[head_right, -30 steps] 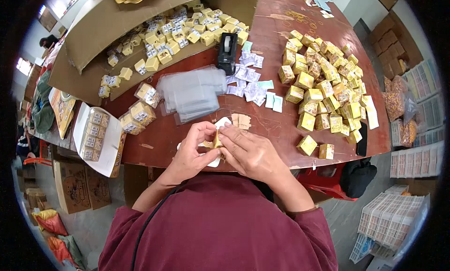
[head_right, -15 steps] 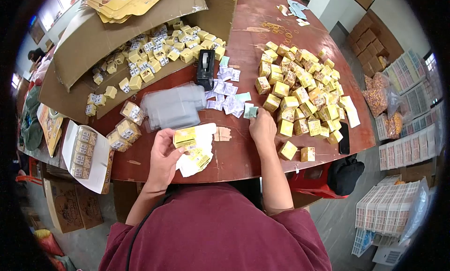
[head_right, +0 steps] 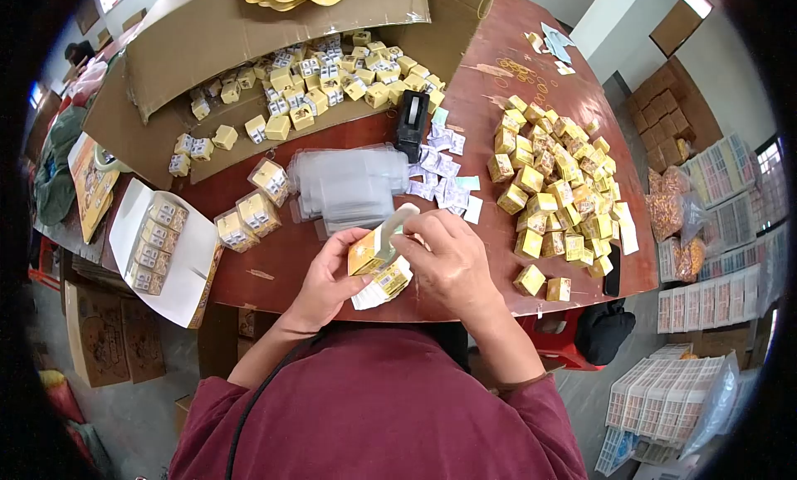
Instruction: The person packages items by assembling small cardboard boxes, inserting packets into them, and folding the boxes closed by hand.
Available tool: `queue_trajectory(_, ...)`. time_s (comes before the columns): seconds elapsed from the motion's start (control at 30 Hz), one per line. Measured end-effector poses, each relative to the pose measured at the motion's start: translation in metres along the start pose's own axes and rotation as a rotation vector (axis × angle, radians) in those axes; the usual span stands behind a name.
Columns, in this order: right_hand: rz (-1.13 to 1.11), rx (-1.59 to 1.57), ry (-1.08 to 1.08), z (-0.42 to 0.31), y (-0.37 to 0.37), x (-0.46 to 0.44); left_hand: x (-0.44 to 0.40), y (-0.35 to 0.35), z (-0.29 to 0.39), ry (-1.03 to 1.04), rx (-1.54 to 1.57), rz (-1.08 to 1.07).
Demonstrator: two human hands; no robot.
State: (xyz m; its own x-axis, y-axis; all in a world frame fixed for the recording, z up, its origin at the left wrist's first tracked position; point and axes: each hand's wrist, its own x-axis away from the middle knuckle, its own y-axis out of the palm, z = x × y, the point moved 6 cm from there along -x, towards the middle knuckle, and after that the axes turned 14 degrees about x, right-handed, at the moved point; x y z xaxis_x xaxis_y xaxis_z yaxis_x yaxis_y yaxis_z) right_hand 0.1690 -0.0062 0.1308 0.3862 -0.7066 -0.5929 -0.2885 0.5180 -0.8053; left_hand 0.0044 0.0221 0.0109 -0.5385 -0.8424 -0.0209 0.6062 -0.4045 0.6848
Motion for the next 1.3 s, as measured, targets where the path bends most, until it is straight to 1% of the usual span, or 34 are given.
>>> queue_trajectory(0.07, 0.013, 0.018, -0.084, -0.009, 0.005, -0.006, -0.001, -0.004, 0.003, -0.008, -0.078, -0.045)
queue_trajectory(0.17, -0.120, -0.171, -0.118, -0.016, 0.014, -0.012, -0.003, -0.017, 0.005, -0.018, -0.197, -0.086)
queue_trajectory(0.23, -0.238, -0.220, -0.102, -0.018, 0.014, -0.012, -0.002, -0.024, 0.007, -0.037, -0.235, -0.137)
queue_trajectory(0.3, -0.310, -0.252, -0.068, -0.021, 0.013, -0.012, -0.002, -0.025, 0.010, -0.054, -0.160, -0.164)
queue_trajectory(0.33, -0.279, -0.328, -0.062, -0.020, 0.010, -0.010, -0.002, -0.025, 0.012, -0.062, -0.126, -0.181)
queue_trajectory(0.43, -0.076, -0.344, 0.178, -0.006, -0.004, 0.001, -0.005, -0.027, 0.018, -0.056, -0.062, -0.170)
queue_trajectory(0.47, -0.048, -0.300, 0.171, -0.006, -0.009, 0.005, -0.006, -0.025, 0.020, -0.060, -0.065, -0.184)
queue_trajectory(0.53, -0.073, -0.216, 0.140, -0.021, -0.014, -0.001, -0.007, -0.019, 0.027, -0.072, -0.075, -0.216)
queue_trajectory(0.7, -0.072, -0.048, 0.078, -0.053, -0.013, -0.007, 0.002, -0.004, 0.035, 0.034, -0.038, -0.266)
queue_trajectory(0.73, -0.080, -0.057, 0.081, -0.054, -0.011, -0.004, 0.006, -0.001, 0.038, 0.056, -0.020, -0.275)
queue_trajectory(0.83, 0.008, -0.130, 0.176, -0.057, -0.014, 0.001, 0.015, -0.003, 0.041, 0.252, -0.193, -0.335)
queue_trajectory(0.87, -0.008, -0.117, 0.229, -0.060, -0.018, 0.000, 0.017, -0.002, 0.044, 0.309, -0.337, -0.396)
queue_trajectory(0.93, 0.045, -0.191, 0.285, -0.063, -0.020, 0.002, 0.020, 0.000, 0.056, 0.432, -0.629, -0.508)
queue_trajectory(0.97, 0.072, -0.230, 0.307, -0.063, -0.021, 0.002, 0.023, 0.004, 0.061, 0.453, -0.655, -0.519)
queue_trajectory(1.0, 0.084, -0.278, 0.250, -0.064, -0.024, 0.000, 0.027, 0.009, 0.069, 0.479, -0.683, -0.529)
queue_trajectory(1.03, 0.090, -0.335, 0.196, -0.064, -0.022, 0.002, 0.029, 0.013, 0.074, 0.508, -0.709, -0.536)
queue_trajectory(1.1, 0.084, -0.455, 0.083, -0.063, -0.013, 0.009, 0.032, 0.013, 0.066, 0.390, -0.394, -0.366)
queue_trajectory(1.13, 0.160, -0.447, 0.069, -0.062, -0.014, 0.009, 0.034, 0.012, 0.062, 0.331, -0.237, -0.280)
queue_trajectory(1.17, 0.138, -0.444, 0.099, -0.061, -0.013, 0.009, 0.035, 0.012, 0.065, 0.314, -0.248, -0.228)
queue_trajectory(1.23, 0.093, -0.435, 0.159, -0.059, -0.015, 0.010, 0.035, 0.014, 0.067, 0.353, -0.475, -0.269)
queue_trajectory(1.27, 0.093, -0.372, 0.100, -0.062, -0.022, 0.007, 0.035, 0.015, 0.064, 0.372, -0.474, -0.268)
queue_trajectory(1.3, 0.066, -0.410, 0.093, -0.060, -0.023, 0.009, 0.036, 0.017, 0.061, 0.390, -0.475, -0.268)
